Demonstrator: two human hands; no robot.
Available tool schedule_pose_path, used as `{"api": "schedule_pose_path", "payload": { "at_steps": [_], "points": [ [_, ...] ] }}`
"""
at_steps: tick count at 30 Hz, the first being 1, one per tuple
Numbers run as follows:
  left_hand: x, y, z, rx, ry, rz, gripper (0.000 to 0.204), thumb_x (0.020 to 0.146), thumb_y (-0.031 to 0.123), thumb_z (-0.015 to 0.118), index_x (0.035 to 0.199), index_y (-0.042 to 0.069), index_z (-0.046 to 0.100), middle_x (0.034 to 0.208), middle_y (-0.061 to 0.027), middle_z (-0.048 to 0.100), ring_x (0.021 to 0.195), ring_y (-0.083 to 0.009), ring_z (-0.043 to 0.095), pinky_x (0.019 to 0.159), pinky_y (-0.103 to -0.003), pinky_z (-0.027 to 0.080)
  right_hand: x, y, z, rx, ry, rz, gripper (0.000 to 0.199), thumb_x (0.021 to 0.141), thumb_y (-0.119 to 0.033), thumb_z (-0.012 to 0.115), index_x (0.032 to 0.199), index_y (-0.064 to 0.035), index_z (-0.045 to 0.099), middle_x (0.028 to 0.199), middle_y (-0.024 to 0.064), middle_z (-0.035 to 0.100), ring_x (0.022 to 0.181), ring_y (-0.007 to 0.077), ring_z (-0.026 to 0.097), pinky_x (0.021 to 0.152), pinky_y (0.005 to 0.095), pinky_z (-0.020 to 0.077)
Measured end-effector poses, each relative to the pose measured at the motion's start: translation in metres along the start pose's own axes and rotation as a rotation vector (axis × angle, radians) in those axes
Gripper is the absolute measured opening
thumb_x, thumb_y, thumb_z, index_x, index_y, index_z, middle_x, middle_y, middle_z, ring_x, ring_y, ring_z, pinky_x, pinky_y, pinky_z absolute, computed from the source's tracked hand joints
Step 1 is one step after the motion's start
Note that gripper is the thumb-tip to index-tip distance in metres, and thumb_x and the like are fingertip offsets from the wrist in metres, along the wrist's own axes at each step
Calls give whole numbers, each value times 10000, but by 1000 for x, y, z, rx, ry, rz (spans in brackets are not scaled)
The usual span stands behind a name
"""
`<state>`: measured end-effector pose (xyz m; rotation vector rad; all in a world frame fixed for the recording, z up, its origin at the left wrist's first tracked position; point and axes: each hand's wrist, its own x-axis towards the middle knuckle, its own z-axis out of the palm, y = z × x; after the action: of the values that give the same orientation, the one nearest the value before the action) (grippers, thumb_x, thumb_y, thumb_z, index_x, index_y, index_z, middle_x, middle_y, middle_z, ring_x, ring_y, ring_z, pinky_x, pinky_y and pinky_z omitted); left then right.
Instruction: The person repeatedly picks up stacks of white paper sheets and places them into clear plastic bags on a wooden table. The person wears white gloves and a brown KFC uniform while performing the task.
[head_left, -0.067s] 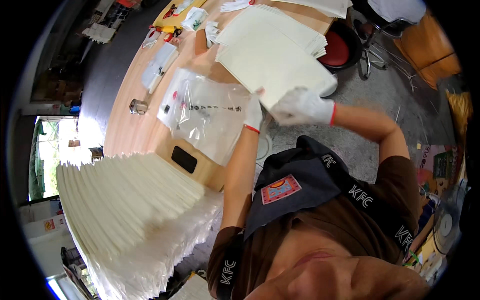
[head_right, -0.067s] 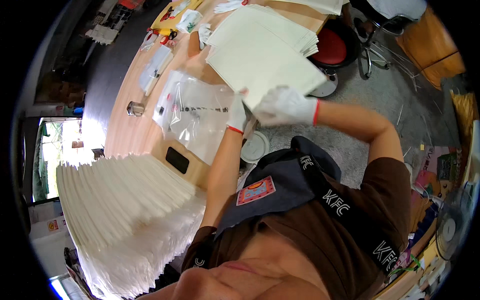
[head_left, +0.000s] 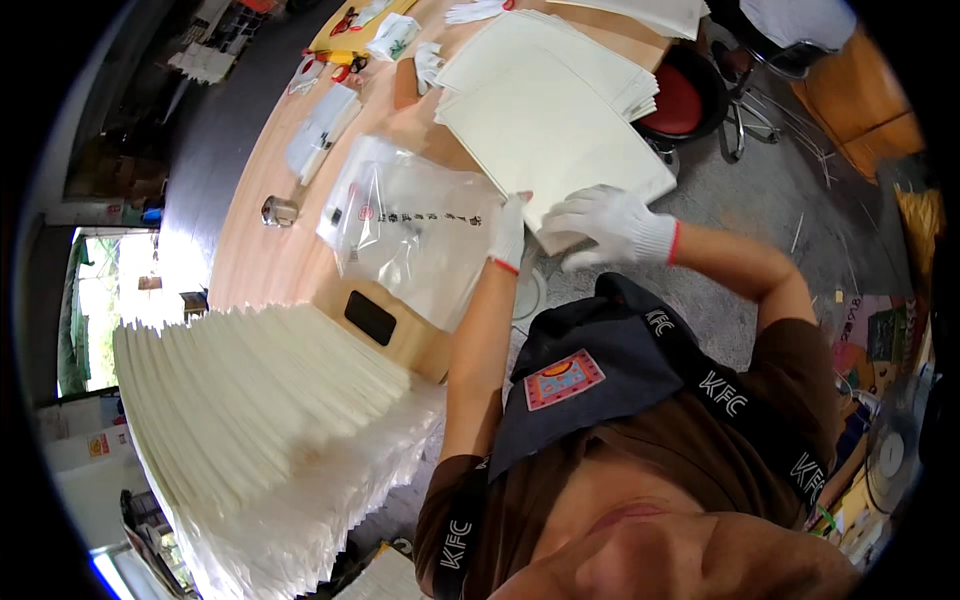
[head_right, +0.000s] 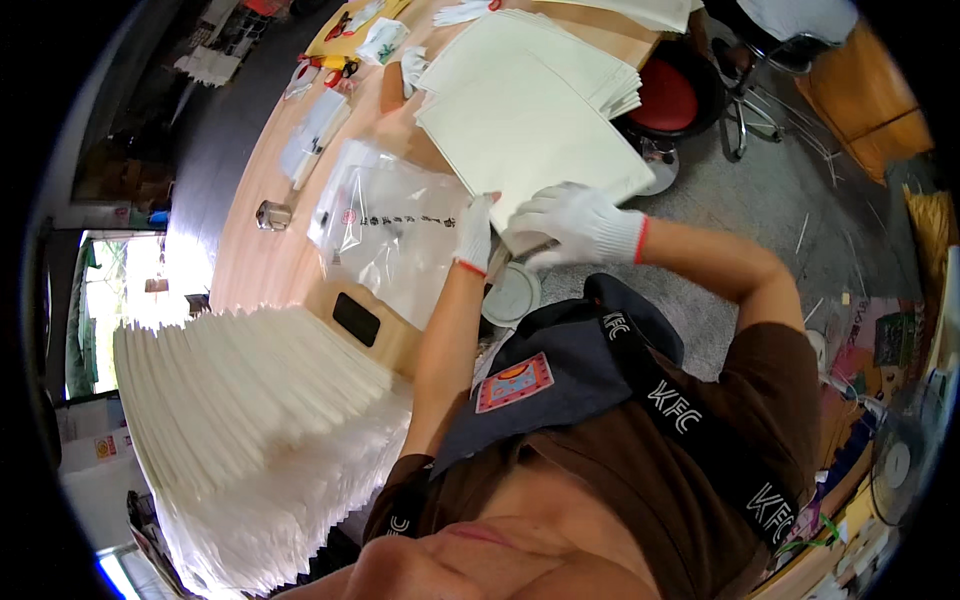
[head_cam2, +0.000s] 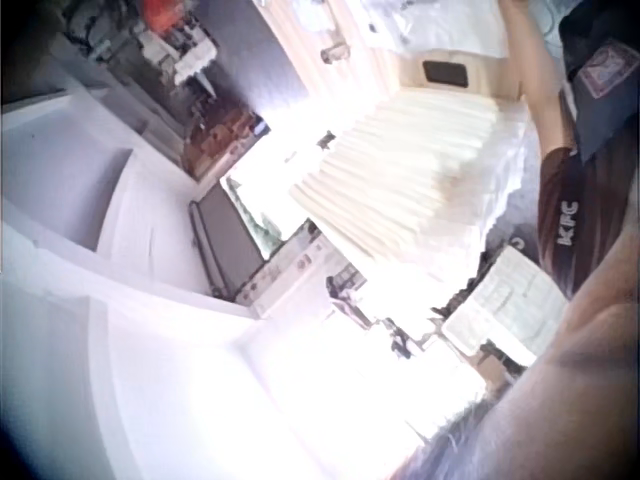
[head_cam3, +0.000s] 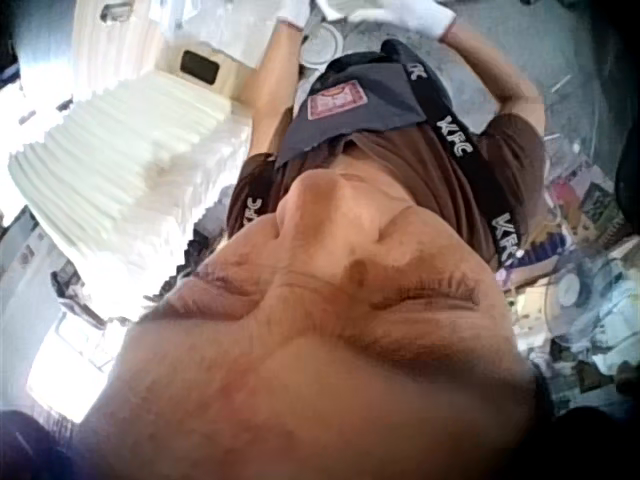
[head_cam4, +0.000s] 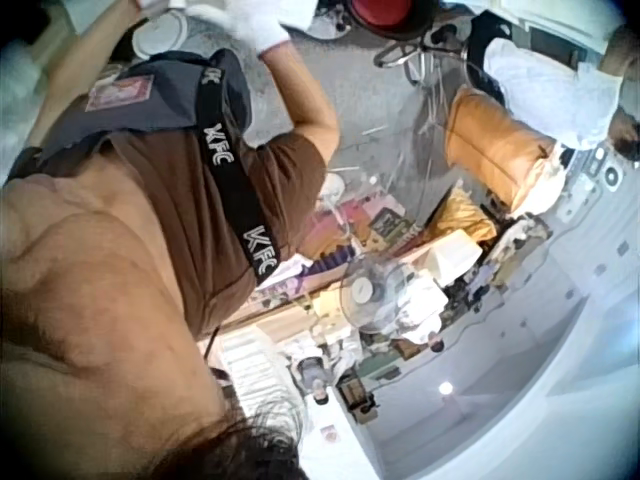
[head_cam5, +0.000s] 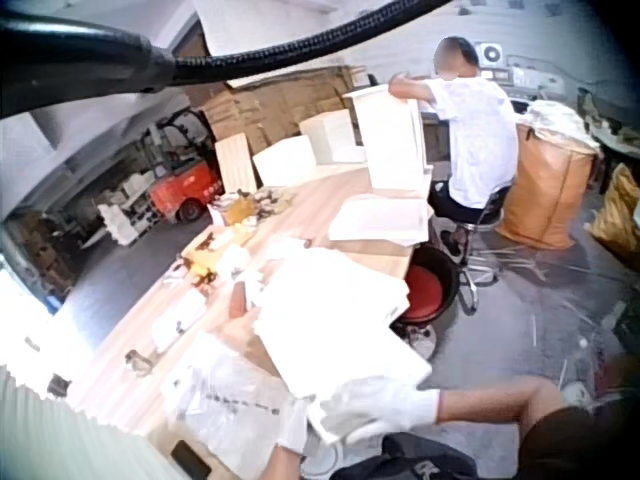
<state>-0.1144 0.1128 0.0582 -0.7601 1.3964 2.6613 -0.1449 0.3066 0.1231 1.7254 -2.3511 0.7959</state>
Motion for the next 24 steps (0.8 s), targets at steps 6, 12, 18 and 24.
{"api": "schedule_pose_path", "payload": {
  "at_steps": [6,12,18,24],
  "points": [
    [-52,47,-61,577,-82,34,292,843,132,516,1017,-83,612,883,-146,667,770,-224,657,694,-320,514,-47,62,28,1604,175,974,361,877,-212,607,1157,9,552,1187,100,576,1088,188,552,940,345,439],
    [-88,10,36,1699,-37,-117,738,795,336,578,1348,-9,231,1112,-216,585,953,-364,601,839,-424,473,1,9,73,737,99,855,674,820,-420,634,1305,12,453,1244,164,538,1138,225,524,960,283,395],
    [-75,0,-11,1237,-109,339,678,831,340,596,1396,74,332,1193,-128,582,946,-242,588,769,-345,490,-13,27,76,601,184,905,410,862,-400,544,964,-14,639,827,120,656,745,185,612,698,306,469],
    [-63,103,-81,252,-5,418,475,948,372,472,1273,25,480,1064,-85,627,796,-96,594,535,-215,471,3,-7,-40,174,-117,361,285,821,-304,612,844,-20,611,886,154,642,710,255,631,618,330,492]
  ]
}}
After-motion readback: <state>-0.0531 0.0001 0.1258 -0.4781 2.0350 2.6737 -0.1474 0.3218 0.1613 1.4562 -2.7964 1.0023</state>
